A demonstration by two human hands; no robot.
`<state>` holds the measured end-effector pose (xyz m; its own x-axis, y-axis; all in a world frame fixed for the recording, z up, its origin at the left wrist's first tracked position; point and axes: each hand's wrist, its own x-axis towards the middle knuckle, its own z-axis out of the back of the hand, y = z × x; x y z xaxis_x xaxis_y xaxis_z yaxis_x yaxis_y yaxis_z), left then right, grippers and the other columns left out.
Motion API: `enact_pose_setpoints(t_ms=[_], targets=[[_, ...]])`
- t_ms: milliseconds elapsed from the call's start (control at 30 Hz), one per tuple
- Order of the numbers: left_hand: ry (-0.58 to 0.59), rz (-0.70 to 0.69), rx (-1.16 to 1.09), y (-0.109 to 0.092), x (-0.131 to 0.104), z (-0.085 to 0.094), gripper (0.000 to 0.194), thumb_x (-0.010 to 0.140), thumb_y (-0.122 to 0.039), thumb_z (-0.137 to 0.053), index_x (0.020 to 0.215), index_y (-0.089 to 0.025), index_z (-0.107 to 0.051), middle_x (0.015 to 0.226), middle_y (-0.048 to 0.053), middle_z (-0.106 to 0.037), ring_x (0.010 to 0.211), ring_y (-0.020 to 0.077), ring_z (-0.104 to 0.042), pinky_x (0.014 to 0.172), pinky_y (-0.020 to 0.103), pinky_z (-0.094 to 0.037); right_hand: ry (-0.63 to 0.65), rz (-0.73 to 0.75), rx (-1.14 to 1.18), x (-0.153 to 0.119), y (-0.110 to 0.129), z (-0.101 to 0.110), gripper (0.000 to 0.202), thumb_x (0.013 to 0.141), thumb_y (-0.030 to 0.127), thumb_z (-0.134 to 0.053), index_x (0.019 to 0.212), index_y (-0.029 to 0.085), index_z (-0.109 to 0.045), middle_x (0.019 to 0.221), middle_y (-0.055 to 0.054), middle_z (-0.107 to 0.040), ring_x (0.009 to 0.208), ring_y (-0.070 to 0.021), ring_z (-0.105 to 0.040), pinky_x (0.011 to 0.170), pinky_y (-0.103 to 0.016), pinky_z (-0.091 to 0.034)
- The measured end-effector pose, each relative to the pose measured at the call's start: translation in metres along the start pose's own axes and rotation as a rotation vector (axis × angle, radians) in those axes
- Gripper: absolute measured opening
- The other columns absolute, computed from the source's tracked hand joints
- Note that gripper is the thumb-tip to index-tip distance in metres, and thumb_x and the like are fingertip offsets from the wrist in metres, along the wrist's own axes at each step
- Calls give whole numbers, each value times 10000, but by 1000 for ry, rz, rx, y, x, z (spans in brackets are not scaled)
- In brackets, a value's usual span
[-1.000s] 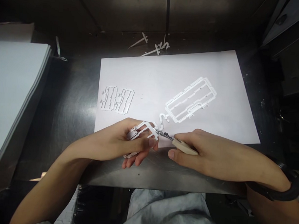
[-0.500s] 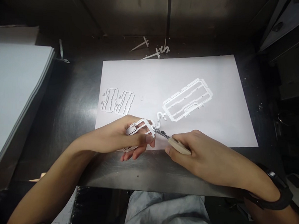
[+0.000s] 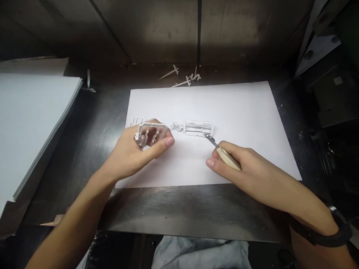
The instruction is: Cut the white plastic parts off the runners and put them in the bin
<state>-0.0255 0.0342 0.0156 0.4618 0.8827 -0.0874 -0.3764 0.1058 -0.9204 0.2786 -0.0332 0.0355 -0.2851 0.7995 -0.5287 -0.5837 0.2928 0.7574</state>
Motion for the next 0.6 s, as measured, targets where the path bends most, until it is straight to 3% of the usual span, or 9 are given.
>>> enact_pose_setpoints(t_ms=[67, 167, 267, 433, 600], targets=[[-250, -194, 262, 10, 7, -3, 276, 1036, -458, -827, 1090, -210, -719, 1151, 68, -800, 1001, 222, -750, 868, 318, -568, -125, 49, -16, 7, 1, -4, 395, 1121, 651, -674, 1058, 262, -643, 888, 23, -555, 798, -215, -495, 710, -334, -371], [-225, -270, 472, 30, 19, -14, 379, 995, -407, -877, 1250, -218, -671, 1418, 125, -744, 1242, 314, -731, 968, 391, -566, -347, 130, -81, 21, -3, -11, 307, 1110, 557, -692, 1058, 259, -645, 868, 22, -607, 787, -221, -534, 706, -348, -370], [-193, -208, 484, 42, 28, -24, 221, 1021, -247, -808, 1181, -217, -659, 1244, 95, -788, 1085, 288, -750, 870, 370, -541, -505, 176, -109, 33, -10, -14, 195, 1074, 447, -694, 1116, 258, -674, 842, 21, -618, 748, -220, -534, 692, -355, -369], [-263, -207, 397, 34, 28, -27, 75, 1075, -198, -695, 1076, -219, -623, 1005, 28, -758, 840, 187, -679, 745, 304, -474, -534, 299, -37, 37, -11, -17, 183, 1084, 391, -703, 1222, 271, -709, 974, -5, -653, 897, -248, -603, 805, -373, -439], [-97, -282, 161, 14, 12, -13, 100, 1108, -264, -699, 1099, -219, -611, 1029, 10, -761, 921, 161, -729, 817, 271, -525, -604, 455, -58, 34, -4, -24, 273, 1093, 379, -746, 1329, 249, -702, 1101, -42, -684, 1035, -279, -661, 902, -392, -490]])
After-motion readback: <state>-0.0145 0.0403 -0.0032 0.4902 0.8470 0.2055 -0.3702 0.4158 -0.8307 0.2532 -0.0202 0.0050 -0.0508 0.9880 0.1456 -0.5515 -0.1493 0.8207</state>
